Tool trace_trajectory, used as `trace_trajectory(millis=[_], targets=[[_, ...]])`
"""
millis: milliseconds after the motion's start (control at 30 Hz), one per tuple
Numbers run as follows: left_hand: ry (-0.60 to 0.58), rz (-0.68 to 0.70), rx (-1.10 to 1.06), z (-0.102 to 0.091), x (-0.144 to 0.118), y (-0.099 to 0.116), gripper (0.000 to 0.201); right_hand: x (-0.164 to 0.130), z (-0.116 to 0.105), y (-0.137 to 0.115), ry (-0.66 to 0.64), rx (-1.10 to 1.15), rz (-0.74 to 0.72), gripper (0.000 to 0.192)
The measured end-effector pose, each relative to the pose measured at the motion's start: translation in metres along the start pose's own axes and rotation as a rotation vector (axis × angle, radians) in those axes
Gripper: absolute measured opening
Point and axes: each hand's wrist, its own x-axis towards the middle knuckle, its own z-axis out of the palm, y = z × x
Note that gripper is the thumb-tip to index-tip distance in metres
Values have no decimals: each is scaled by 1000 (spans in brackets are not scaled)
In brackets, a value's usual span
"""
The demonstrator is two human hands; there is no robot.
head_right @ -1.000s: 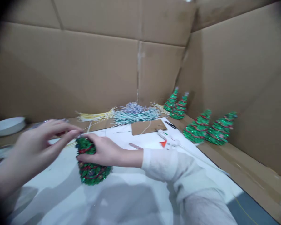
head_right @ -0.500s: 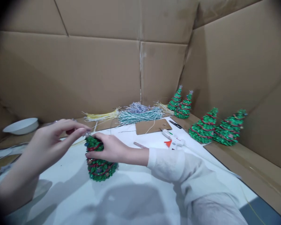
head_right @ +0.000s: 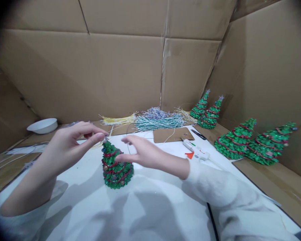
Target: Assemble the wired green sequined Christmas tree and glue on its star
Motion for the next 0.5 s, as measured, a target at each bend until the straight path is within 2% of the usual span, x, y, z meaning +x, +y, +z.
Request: trace_trajectory(millis=[67, 133, 200, 233, 300, 400, 500], targets=[[18, 2, -2, 1, 0, 0, 23, -21, -24, 11, -35, -369, 206, 42], [25, 0, 1, 2, 0, 0, 23, -46, -45, 27, -50, -751, 487, 48], [30, -3, 11, 2, 0, 0, 23, -73, -58, 48, -57, -920, 733, 55], [30, -2, 14, 2, 0, 0, 23, -86, -62, 58, -33, -928, 867, 57], [25, -5, 1, 1, 0, 1, 23, -111, -65, 75, 24, -880, 1004, 54], [-27, -40, -36, 0, 0, 2, 24, -136, -63, 93, 37, -816, 1014, 53], [-94, -94, -42, 1, -1, 3, 25, -145, -59, 107, 28, -731, 1057, 54]])
